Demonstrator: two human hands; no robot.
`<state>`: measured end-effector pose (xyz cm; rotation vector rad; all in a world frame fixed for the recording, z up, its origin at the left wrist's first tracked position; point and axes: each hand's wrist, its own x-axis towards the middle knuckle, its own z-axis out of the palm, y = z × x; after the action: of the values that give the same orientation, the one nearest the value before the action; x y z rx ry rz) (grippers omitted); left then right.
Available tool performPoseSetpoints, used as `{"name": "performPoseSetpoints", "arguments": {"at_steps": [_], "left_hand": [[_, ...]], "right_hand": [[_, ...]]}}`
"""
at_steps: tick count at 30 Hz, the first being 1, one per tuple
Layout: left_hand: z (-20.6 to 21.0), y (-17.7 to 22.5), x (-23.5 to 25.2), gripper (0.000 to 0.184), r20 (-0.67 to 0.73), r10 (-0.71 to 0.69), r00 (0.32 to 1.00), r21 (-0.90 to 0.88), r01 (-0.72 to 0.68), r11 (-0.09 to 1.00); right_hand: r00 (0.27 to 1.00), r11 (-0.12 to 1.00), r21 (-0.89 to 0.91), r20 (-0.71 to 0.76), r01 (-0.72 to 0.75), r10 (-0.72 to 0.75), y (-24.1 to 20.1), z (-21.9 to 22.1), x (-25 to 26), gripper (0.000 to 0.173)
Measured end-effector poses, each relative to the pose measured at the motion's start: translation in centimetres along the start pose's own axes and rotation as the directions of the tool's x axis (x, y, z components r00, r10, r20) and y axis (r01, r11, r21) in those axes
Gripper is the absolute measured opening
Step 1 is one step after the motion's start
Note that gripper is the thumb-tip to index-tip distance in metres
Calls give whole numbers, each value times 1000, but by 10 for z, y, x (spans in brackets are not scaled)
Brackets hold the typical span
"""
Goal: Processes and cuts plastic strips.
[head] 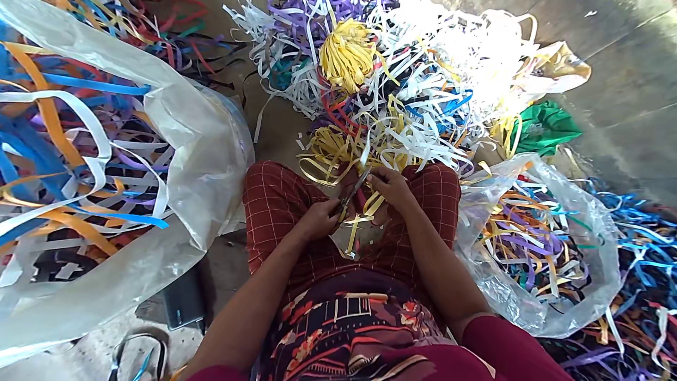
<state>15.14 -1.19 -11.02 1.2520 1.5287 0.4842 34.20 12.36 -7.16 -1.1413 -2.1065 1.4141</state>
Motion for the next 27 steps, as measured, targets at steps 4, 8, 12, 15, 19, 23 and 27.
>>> {"name": "performPoseSetpoints", "arguments": {"at_steps": [4, 8, 12, 15, 19, 23, 27], "left_hand": [[0, 0, 0, 30, -32, 6, 999, 49, -4, 999], [0, 1, 3, 33, -116, -3, 993, 152, 21, 988], [1, 12, 1, 40, -192, -54, 980, 254, 102, 962], [5, 13, 4, 43, -270, -19, 963, 335, 112, 936], [8, 17, 11, 46, -331, -16, 943, 381, 149, 912], [8, 18, 15, 48, -329, -65, 942, 369, 191, 910], [4, 19, 15, 42, -266, -126, 956, 316, 210, 925]], "right_hand": [[988, 1000, -1, -157, -9, 8, 7, 1, 8, 24], [925, 915, 401, -362, 39, 119, 17, 0, 17, 23], [863, 762, 648, -397, 24, 311, 6, 3, 20, 11], [880, 759, 649, -329, -53, 343, 0, 14, 17, 13], [918, 786, 614, -265, -75, 294, 2, 36, 12, 12], [927, 755, 645, -205, -115, 316, 0, 44, 11, 13], [942, 755, 648, -183, -100, 282, 2, 43, 11, 12]]}}
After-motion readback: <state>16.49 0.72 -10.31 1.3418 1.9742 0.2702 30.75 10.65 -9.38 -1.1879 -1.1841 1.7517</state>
